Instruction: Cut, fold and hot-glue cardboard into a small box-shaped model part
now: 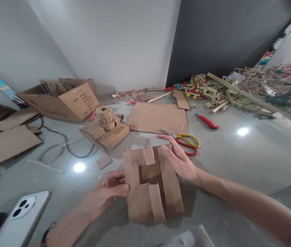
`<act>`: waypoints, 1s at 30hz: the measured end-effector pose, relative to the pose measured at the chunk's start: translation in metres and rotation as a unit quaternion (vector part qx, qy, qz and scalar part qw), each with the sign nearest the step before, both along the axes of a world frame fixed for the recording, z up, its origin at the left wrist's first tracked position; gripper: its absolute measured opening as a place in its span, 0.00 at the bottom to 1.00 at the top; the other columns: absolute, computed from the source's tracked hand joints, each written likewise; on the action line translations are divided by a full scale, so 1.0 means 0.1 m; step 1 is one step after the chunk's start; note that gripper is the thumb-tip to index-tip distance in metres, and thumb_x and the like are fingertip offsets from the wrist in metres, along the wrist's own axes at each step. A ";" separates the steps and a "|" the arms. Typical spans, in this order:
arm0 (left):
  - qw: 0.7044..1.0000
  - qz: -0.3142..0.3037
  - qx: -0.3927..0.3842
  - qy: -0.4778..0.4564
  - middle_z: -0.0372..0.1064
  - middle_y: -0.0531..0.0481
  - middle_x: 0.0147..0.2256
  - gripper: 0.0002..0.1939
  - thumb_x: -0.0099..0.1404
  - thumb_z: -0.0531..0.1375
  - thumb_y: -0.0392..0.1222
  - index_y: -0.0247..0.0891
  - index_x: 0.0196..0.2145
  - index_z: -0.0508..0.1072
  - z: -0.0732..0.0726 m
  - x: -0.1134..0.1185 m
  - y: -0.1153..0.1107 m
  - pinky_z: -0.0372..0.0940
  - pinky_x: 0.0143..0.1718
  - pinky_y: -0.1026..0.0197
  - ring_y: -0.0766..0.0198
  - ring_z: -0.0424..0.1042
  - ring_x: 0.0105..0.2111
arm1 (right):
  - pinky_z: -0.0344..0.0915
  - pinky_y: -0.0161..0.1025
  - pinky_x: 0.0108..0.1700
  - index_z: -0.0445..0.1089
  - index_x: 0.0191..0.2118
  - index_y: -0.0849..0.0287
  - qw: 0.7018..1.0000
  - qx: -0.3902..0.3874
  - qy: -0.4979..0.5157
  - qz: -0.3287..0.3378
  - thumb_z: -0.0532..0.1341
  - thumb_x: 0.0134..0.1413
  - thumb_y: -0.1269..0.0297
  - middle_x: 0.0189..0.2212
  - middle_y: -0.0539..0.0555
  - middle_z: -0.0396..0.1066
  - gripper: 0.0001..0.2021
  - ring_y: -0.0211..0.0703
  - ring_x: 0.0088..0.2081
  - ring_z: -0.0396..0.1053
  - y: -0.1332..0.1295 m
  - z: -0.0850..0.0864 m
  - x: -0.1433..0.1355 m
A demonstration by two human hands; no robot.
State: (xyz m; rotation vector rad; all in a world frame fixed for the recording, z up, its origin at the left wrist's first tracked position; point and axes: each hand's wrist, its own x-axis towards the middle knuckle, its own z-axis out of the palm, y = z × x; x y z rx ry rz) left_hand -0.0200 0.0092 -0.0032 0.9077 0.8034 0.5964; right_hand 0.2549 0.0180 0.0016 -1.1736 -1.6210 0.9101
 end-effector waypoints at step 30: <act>0.996 0.036 0.075 -0.040 0.82 0.49 0.41 0.15 0.64 0.69 0.37 0.46 0.48 0.81 -0.03 -0.06 0.08 0.71 0.42 0.66 0.64 0.79 0.38 | 0.60 0.48 0.65 0.62 0.65 0.56 0.995 0.011 0.029 0.098 0.44 0.75 0.50 0.55 0.59 0.71 0.25 0.49 0.59 0.67 -0.06 -0.08 0.00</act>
